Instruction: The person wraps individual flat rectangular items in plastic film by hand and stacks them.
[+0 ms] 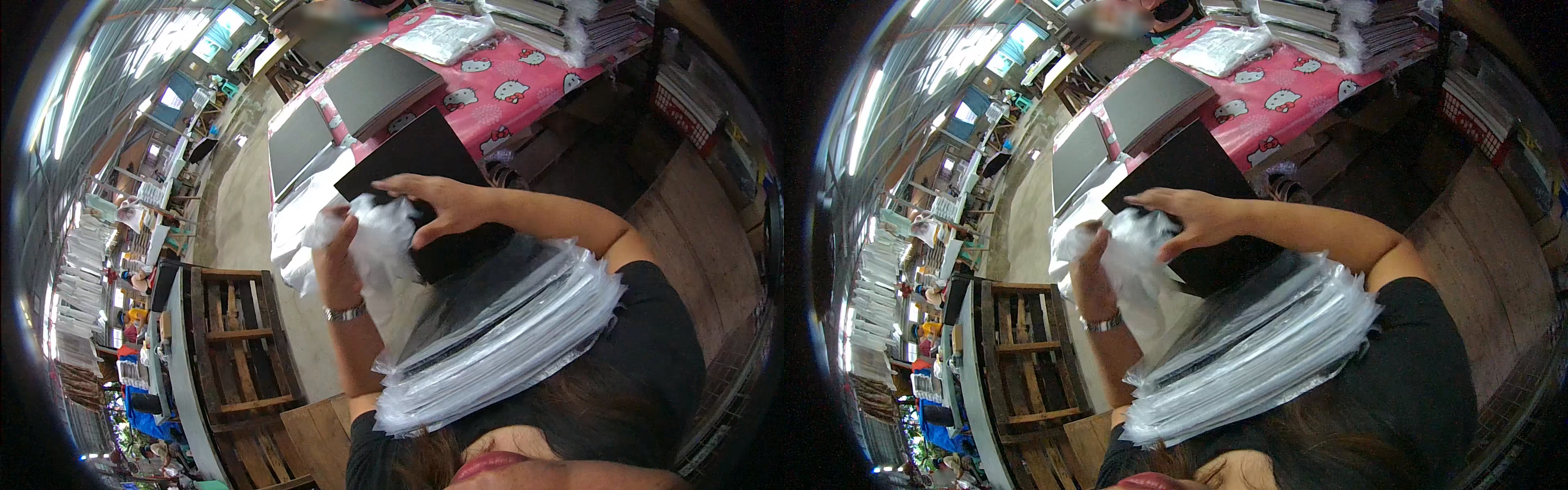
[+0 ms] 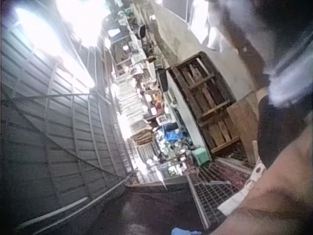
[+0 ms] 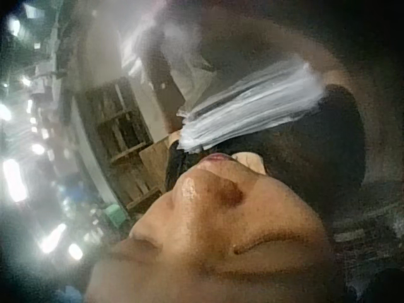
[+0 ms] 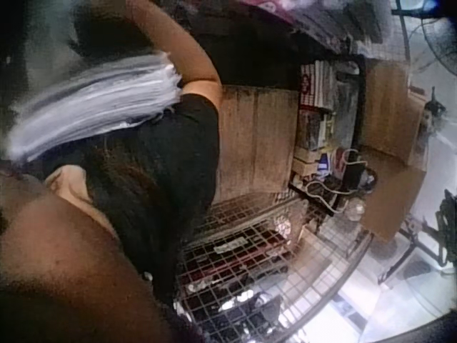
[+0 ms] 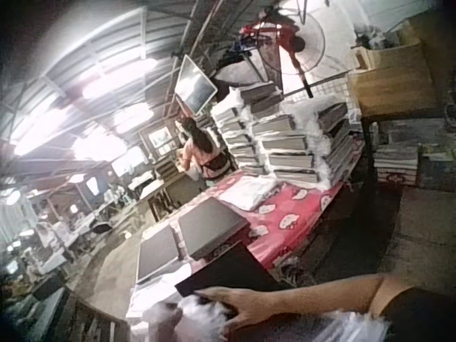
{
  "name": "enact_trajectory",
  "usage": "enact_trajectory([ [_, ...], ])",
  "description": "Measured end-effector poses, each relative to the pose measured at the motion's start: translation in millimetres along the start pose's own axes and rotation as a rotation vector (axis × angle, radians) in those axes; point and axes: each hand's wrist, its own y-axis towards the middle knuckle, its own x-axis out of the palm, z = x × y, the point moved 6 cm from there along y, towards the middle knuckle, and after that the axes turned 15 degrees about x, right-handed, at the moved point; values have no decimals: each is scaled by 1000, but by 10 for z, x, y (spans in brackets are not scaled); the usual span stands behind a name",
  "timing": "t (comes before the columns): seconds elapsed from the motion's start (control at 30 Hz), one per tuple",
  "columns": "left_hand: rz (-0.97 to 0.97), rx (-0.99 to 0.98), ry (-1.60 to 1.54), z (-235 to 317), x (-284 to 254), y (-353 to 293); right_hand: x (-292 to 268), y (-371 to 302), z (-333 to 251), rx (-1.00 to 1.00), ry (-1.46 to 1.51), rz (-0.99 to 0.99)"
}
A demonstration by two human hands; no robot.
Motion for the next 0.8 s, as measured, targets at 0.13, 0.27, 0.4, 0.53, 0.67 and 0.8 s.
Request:
enact_trajectory([
  [0.13,-87,115,-496,142,586,199,-82,283,-8,240,-13,81],
  [0.27,-44,-89,-372,-259,568,246,-226,347,148,372,-20,99],
  [0.4,-19,-27,-333,-298,549,271,-566,351,274,425,-9,149],
  [0.53,-67,48,-243,-209,643,341,-614,384,-143,-35,-203,291],
  [0.67,-88,-45,-64,-243,516,307,-631,418,99,381,116,125],
  [0.8,-23,70,-252,-138,643,299,-529,446,117,329,252,106],
])
